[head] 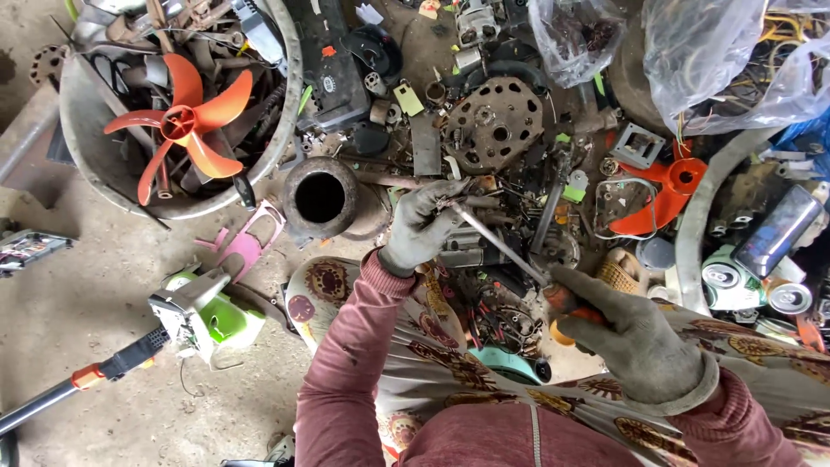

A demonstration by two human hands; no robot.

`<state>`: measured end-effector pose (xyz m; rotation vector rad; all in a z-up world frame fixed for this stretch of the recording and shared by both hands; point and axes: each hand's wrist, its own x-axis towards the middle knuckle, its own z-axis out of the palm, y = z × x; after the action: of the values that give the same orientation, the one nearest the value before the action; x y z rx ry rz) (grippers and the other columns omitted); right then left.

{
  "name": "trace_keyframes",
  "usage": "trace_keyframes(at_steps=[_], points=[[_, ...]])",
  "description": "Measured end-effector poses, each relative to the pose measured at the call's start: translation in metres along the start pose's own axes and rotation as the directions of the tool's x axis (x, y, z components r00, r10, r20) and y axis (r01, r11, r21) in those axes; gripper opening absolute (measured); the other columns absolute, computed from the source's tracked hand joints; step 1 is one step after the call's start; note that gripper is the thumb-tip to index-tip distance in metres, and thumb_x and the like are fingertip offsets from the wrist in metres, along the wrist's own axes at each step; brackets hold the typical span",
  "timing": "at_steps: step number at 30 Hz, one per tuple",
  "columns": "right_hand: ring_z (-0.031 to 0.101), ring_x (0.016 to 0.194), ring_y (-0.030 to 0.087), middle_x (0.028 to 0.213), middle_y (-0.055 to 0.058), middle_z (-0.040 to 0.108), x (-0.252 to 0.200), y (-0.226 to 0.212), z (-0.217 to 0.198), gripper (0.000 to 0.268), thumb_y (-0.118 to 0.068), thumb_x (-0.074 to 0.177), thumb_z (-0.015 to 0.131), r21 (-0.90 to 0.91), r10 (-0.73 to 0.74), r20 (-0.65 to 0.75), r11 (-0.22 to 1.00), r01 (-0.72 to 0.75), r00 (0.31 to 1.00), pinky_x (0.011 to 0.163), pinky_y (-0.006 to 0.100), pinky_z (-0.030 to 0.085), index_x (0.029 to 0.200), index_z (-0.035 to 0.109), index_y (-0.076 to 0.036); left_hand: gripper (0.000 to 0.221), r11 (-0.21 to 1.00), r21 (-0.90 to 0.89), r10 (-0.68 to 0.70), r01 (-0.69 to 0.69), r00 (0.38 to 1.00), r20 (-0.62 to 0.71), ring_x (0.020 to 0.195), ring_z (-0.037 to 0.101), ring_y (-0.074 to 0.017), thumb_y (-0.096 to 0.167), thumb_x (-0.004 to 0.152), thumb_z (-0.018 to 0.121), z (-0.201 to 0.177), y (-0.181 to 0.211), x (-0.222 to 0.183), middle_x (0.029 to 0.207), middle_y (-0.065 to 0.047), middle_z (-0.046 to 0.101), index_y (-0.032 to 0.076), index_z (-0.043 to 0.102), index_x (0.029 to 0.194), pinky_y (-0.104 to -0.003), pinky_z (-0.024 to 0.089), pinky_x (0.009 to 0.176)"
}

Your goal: The person is disassembling a motor or mechanical component using a screwdriver and a hammer.

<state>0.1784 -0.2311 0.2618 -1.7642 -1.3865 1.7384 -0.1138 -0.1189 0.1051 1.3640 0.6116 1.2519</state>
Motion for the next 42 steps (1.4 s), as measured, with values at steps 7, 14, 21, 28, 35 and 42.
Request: trace_keyframes(at_steps=[7,14,21,28,35,42], points=[[0.067,0.073,0.015,0.099,-0.001,0.076,0.008,-0.015,0.003,0.072,-0.022,0.086,0.072,-0.175,0.175,0.052,0.971,-0.163,0.983,0.068,0.030,0.060,0.155,0.051,-0.026,0.033,0.990,0.129,0.066,-0.065,0.998,-0.005,0.098,0.068,-0.0115,0.000,0.102,0.066,-0.001,0.010,0.006,0.116,-0.009,0.072,0.001,0.061,0.134,-0.027,0.057,0.088],[0.062,0.070,0.015,0.093,0.004,0.074,0.013,-0.008,0.002,0.071,-0.020,0.085,0.074,-0.021,0.156,0.067,0.988,-0.155,0.985,0.063,0.030,0.056,0.153,0.052,-0.021,0.031,0.996,0.076,-0.043,0.041,0.999,0.015,0.095,0.069,-0.0102,0.001,0.102,0.065,0.000,0.009,0.006,0.110,-0.006,0.071,-0.001,0.063,0.132,-0.026,0.058,0.087],[0.060,0.069,0.016,0.092,0.010,0.072,0.015,0.002,0.002,0.073,-0.013,0.083,0.070,0.107,0.162,0.106,0.979,-0.173,0.981,0.061,0.031,0.054,0.153,0.051,-0.016,0.027,0.989,0.150,-0.007,0.011,1.000,-0.025,0.099,0.070,-0.0130,0.003,0.100,0.069,0.007,0.021,0.011,0.113,-0.011,0.073,-0.003,0.064,0.126,-0.027,0.059,0.089],[0.060,0.064,0.015,0.105,0.009,0.070,0.017,0.015,-0.005,0.067,-0.013,0.086,0.063,0.334,0.117,0.189,0.926,-0.175,0.975,0.053,0.028,0.049,0.151,0.048,-0.006,0.026,0.991,0.136,0.002,0.004,0.999,-0.045,0.091,0.070,-0.0116,0.001,0.100,0.068,0.007,0.018,0.008,0.106,-0.009,0.072,-0.004,0.064,0.125,-0.026,0.059,0.084],[0.058,0.062,0.015,0.101,0.009,0.066,0.021,0.028,-0.006,0.070,-0.010,0.083,0.066,0.432,0.200,0.217,0.858,-0.278,0.955,0.049,0.029,0.045,0.150,0.048,-0.001,0.025,0.996,0.083,-0.017,0.023,0.997,-0.077,0.095,0.069,-0.0117,-0.001,0.100,0.067,0.011,0.013,0.005,0.111,-0.009,0.071,-0.004,0.065,0.125,-0.025,0.058,0.085],[0.058,0.058,0.016,0.100,0.011,0.068,0.019,0.023,-0.005,0.070,-0.010,0.083,0.066,0.465,0.171,0.255,0.841,-0.276,0.952,0.046,0.029,0.045,0.150,0.048,0.001,0.025,0.994,-0.026,-0.106,0.103,0.985,-0.134,0.088,0.065,-0.0074,0.001,0.098,0.073,0.014,0.007,0.002,0.104,-0.005,0.070,-0.005,0.066,0.121,-0.022,0.056,0.078]])
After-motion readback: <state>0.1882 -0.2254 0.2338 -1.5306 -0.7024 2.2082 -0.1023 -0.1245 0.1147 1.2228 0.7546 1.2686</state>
